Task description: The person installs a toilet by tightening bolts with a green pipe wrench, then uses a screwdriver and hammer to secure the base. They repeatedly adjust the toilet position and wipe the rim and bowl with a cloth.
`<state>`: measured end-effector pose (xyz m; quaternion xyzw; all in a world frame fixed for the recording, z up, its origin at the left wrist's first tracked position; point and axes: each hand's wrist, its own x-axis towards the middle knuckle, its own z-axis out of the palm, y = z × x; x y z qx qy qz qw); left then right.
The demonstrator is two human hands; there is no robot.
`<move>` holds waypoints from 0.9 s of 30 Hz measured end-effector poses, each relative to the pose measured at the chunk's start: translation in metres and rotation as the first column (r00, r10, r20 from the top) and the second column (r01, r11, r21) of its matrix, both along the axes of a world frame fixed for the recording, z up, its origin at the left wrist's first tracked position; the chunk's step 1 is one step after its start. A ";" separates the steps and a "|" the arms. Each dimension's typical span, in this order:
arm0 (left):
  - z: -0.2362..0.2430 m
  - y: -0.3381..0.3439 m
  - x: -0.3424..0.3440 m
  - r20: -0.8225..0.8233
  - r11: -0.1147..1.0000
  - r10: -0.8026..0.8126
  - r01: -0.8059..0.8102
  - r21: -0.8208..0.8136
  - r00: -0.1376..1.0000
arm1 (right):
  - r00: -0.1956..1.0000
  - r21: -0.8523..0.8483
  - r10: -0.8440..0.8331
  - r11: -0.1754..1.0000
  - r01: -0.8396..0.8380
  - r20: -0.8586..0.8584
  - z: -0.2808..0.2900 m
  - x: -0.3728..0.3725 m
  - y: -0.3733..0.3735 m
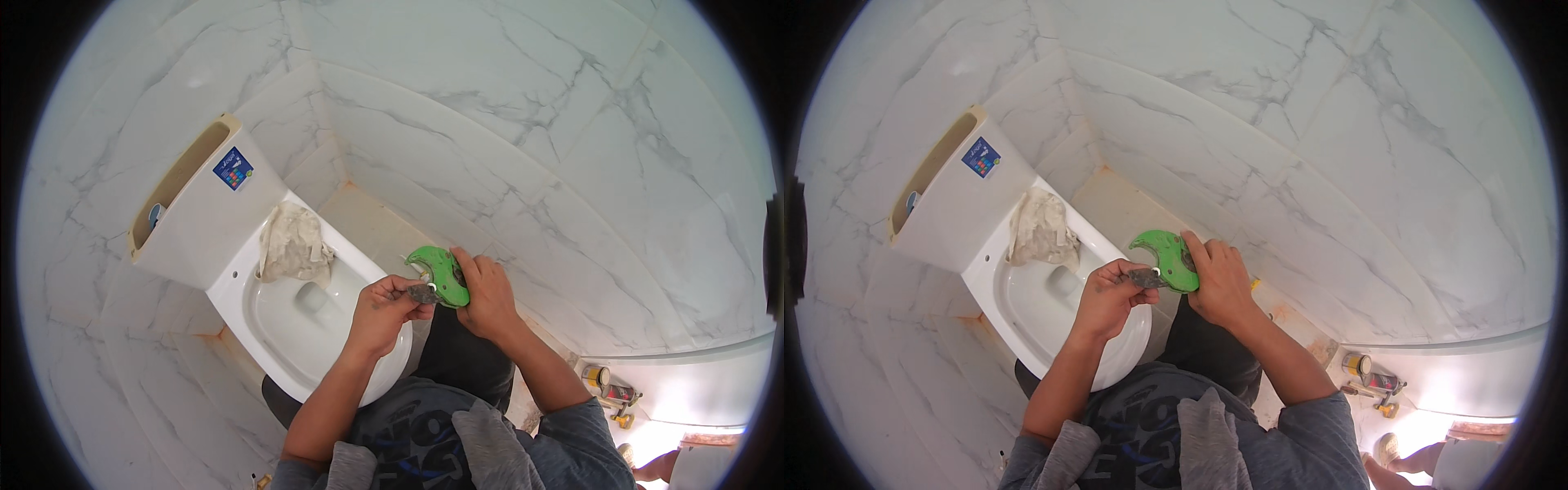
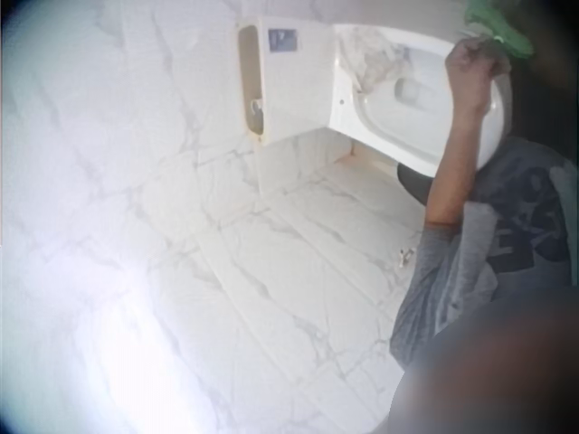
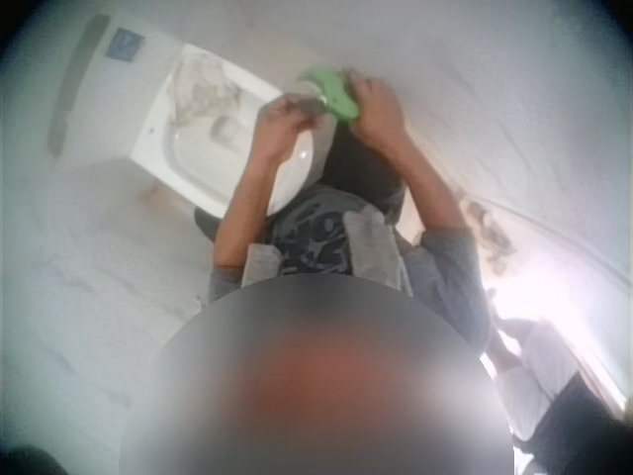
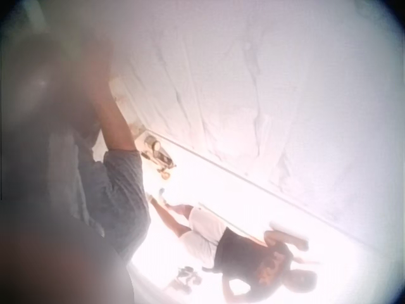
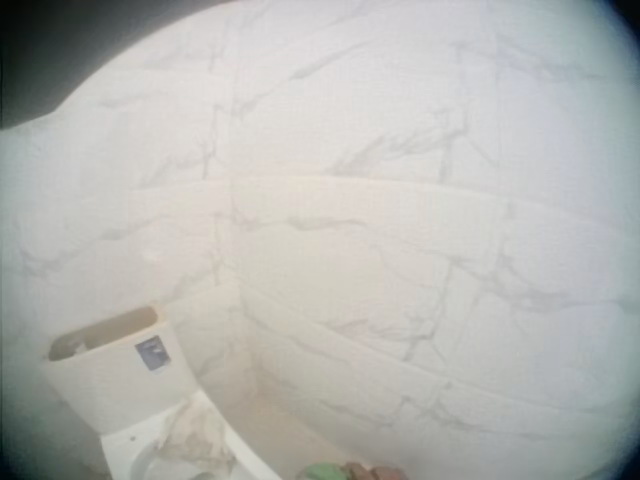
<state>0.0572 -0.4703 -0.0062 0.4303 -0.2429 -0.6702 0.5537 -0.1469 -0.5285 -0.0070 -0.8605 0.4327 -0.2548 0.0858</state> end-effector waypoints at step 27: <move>0.013 -0.011 0.002 0.064 0.983 -0.177 0.173 0.064 0.982 | 0.993 -0.072 0.109 0.991 -0.112 -0.042 0.002 -0.017 -0.009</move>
